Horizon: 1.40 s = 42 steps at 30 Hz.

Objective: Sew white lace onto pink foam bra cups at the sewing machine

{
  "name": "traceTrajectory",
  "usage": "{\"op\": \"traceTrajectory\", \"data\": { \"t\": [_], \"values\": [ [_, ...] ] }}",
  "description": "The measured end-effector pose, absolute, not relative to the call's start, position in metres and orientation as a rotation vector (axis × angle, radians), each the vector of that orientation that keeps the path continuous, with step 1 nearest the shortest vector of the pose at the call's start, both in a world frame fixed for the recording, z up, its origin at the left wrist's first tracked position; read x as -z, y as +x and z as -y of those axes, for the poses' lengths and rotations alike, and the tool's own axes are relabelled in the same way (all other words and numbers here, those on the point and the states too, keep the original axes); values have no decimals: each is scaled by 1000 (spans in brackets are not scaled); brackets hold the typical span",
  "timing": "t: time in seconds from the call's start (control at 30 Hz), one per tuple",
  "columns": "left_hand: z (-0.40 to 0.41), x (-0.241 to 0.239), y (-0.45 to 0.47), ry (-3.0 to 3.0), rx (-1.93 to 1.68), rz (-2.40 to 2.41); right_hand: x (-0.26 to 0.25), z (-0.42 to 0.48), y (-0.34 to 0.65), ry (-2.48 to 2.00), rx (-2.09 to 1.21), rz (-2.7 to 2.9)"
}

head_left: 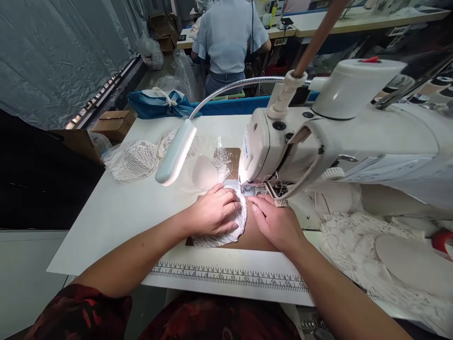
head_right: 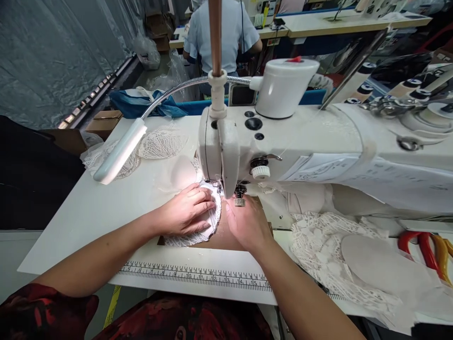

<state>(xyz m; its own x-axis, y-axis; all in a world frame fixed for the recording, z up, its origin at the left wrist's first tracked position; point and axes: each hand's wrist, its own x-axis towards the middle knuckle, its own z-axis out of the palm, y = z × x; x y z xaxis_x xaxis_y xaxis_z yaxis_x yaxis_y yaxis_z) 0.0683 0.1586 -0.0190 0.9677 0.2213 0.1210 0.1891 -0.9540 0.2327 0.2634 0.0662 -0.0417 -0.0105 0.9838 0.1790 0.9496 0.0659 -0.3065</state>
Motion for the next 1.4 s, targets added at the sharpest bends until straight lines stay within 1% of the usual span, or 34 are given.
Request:
{"op": "traceTrajectory", "data": {
  "t": [0.23, 0.67, 0.93, 1.1, 1.4],
  "values": [
    [-167, 21, 64, 2868, -266, -217, 34, -65, 262, -1792, -157, 2087],
    [-174, 25, 64, 2838, -355, -117, 40, -65, 259, -1763, -128, 2150],
    [-179, 27, 64, 2871, -368, -247, 34, -67, 255, -1982, -193, 2141],
    [-178, 25, 66, 2917, -348, -335, 37, -68, 254, -2016, -176, 2107],
    [-172, 23, 70, 2971, -343, -176, 36, -67, 255, -1954, -76, 2047]
  ]
}}
